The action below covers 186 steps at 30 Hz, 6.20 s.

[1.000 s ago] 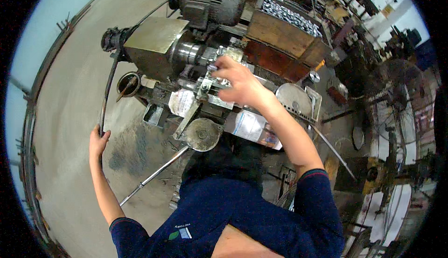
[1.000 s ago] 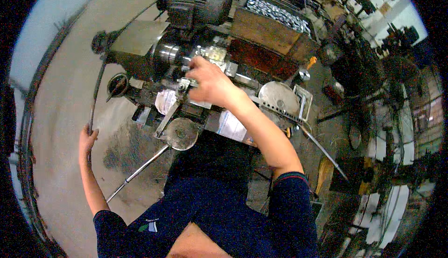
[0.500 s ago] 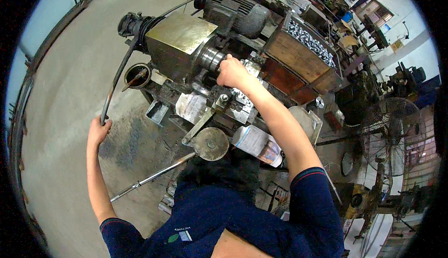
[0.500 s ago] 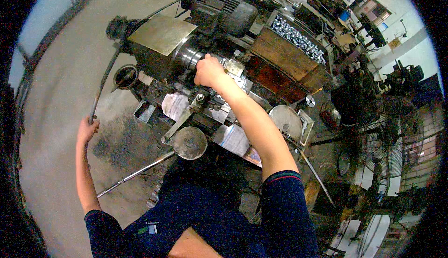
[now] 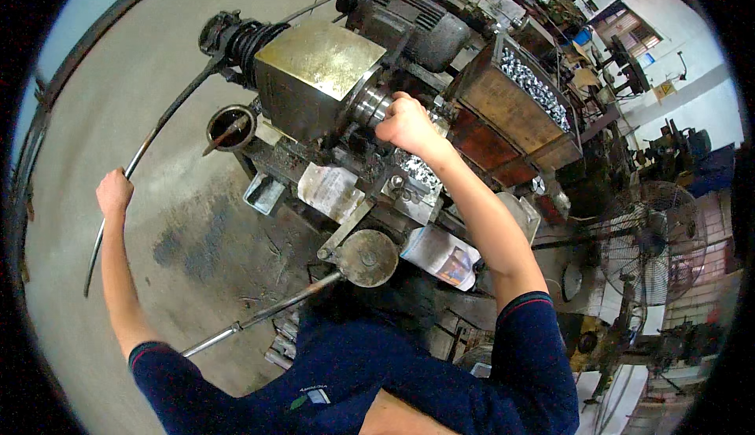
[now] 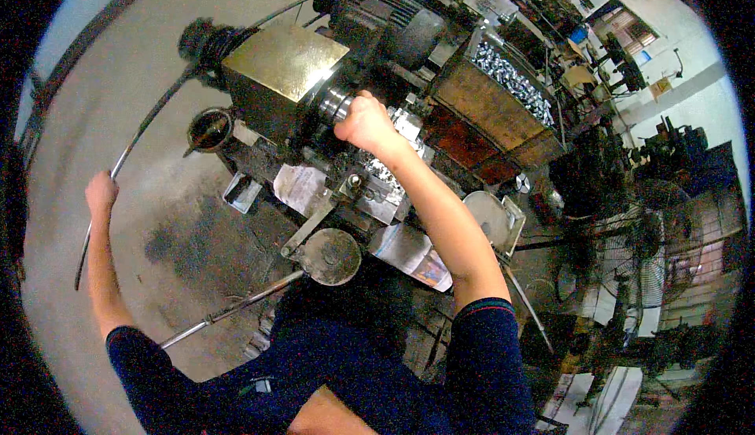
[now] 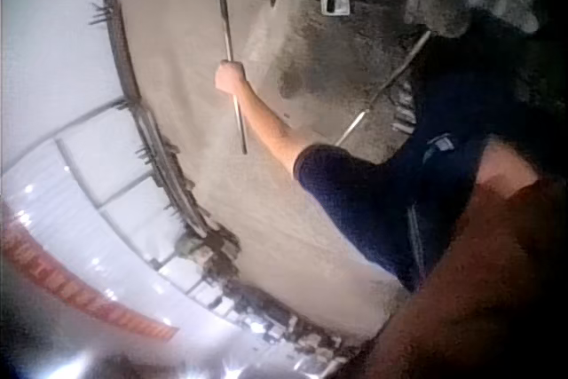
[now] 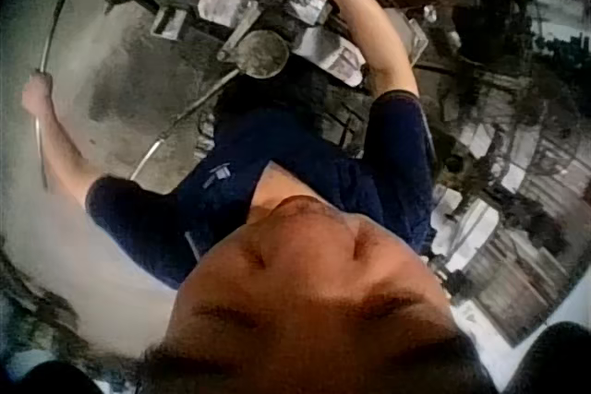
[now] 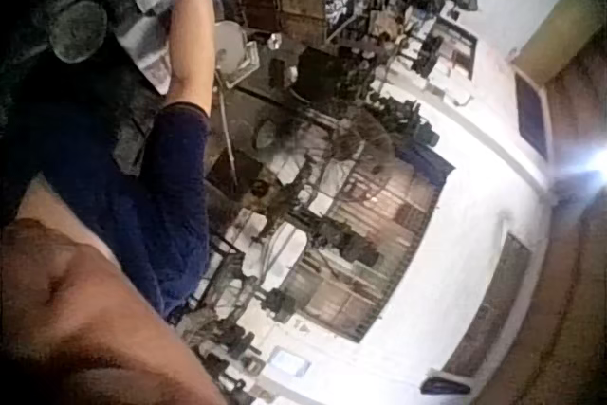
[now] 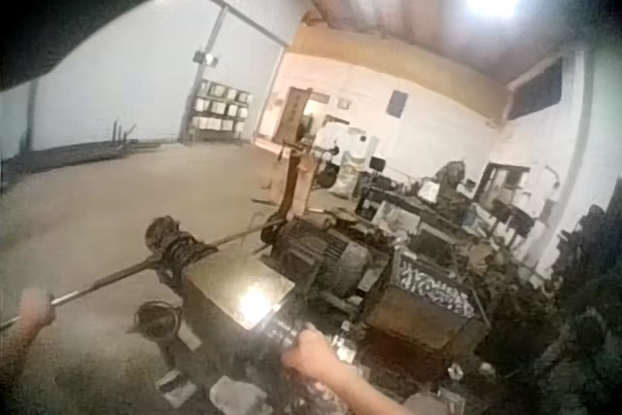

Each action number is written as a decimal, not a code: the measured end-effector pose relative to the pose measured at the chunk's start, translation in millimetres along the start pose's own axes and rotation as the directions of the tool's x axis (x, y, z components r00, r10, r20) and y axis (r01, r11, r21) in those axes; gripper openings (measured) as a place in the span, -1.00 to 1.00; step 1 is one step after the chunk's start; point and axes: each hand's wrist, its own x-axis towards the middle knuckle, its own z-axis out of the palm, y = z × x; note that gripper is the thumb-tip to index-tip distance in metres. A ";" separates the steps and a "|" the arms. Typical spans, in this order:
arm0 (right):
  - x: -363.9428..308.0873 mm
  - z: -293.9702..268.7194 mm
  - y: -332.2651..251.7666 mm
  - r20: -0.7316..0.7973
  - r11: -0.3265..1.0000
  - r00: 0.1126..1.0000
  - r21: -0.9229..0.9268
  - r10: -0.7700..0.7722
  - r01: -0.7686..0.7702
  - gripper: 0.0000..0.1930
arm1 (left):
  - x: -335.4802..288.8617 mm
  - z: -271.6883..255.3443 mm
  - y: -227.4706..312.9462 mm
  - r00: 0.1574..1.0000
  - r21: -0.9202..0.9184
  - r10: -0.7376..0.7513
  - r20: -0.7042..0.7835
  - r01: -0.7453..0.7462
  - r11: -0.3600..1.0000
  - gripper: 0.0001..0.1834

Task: The person is operating a lathe to machine metal components, using a tray to collect and organize finished parts.

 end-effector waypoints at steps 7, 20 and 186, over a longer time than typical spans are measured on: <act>-54.9 -49.6 -8.7 -0.198 0.976 0.960 0.048 -0.200 0.213 -0.77 | 7.1 22.8 9.1 0.992 -0.350 0.021 -0.124 -0.063 0.935 -0.71; -337.5 -102.1 142.0 -0.252 0.886 0.849 0.114 0.464 -0.450 -0.61 | -72.3 171.2 231.6 0.779 -0.155 0.592 0.204 -0.572 0.806 -0.63; -268.5 -54.8 23.4 -0.432 0.685 0.886 0.595 -0.169 0.421 -0.37 | -304.7 -141.0 373.4 -0.045 -0.650 0.982 -0.183 0.755 -0.086 -0.53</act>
